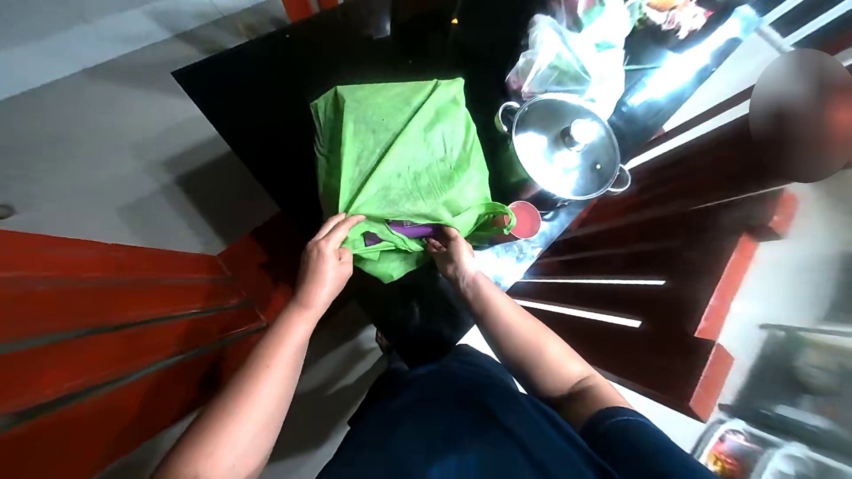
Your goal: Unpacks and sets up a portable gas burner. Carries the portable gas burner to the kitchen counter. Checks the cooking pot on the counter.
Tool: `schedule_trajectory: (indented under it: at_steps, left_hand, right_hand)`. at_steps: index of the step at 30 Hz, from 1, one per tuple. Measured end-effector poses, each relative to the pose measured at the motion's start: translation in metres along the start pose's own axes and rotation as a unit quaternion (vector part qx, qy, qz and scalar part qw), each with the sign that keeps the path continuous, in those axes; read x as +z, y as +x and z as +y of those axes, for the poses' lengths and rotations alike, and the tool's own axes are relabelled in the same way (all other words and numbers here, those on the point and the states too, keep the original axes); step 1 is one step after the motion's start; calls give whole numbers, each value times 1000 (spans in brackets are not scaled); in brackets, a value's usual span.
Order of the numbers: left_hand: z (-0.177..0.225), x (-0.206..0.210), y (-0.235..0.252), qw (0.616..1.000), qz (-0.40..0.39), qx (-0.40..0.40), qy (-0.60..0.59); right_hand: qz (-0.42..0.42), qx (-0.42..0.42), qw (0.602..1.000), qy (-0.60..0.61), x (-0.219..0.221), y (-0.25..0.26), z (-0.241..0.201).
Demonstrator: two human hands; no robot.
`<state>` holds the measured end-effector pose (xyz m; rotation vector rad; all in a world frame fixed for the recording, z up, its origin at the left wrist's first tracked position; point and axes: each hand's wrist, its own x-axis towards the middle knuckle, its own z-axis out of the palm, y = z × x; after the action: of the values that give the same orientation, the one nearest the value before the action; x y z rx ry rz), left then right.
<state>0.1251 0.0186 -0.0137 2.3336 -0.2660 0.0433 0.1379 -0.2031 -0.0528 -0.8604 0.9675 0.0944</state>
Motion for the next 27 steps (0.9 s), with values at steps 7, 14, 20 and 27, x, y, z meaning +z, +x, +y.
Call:
schedule_trajectory:
  at_steps: [7,14,20,27]
  left_hand:
    - [27,-11,-7,989,69,7,-130]
    - [4,-36,3,969,20,-30,-244]
    - [-32,-58,27,983,48,-43,-172]
    - [-22,-7,14,991,17,123,-47]
  right_hand:
    - [28,52,998,7,23,3,-9]
    - [28,2,1000,-8,25,7,9]
    - [120,-204,968,-81,28,-1,28]
    - [168,-335,910,-176,16,7,19]
